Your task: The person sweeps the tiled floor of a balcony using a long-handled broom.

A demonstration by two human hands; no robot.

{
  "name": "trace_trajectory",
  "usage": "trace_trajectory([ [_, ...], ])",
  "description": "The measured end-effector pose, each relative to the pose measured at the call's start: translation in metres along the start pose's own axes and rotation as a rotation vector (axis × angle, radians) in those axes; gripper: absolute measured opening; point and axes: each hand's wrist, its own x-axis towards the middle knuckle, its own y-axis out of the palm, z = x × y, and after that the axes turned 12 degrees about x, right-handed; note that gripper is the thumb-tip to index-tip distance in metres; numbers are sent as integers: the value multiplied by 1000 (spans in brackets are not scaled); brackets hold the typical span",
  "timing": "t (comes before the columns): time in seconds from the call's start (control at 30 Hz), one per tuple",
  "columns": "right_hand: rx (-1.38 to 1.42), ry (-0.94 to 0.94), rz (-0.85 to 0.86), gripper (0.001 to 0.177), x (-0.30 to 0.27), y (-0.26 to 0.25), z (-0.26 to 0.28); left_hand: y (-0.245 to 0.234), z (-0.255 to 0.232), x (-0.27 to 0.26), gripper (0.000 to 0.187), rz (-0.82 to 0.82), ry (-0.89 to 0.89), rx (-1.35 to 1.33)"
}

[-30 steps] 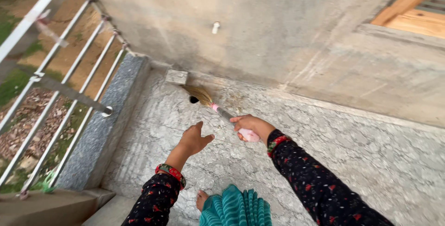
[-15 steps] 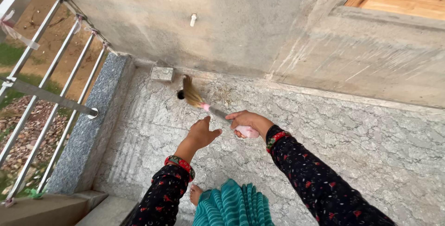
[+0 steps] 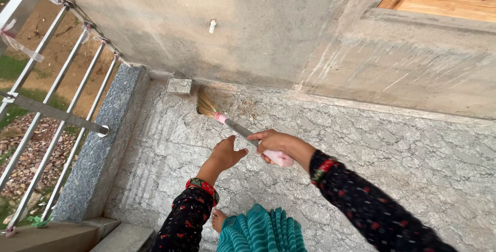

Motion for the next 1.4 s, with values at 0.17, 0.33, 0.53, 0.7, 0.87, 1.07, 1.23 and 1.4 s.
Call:
trace_trajectory([
  [0.17,-12,23,-113,67,11,8,-17,-7,9,-11,89,2,3,27],
  [0.33,-85,75,-229,65,-41,-9,-10,-25,19,-21,88,93,-97,20],
  [0.53,-234,141,-236,70,-74,-21,36,-22,15,-13,89,87,-114,-3],
  [0.7,-256,68,-124,72,-75,2,42,-13,1,-4,89,-24,30,4],
  [0.87,-80,13,-65,70,-34,14,20,-14,0,-12,84,0,9,41],
  [1.07,-27,13,-143,67,-28,-2,-26,-9,27,-20,89,-41,15,30],
  [1.23,-67,113,-233,71,-91,-50,-10,-7,37,-23,90,-26,-42,33],
  [1.4,-230,110,-194,73,-127,-46,18,7,23,-18,90,47,-67,-12],
])
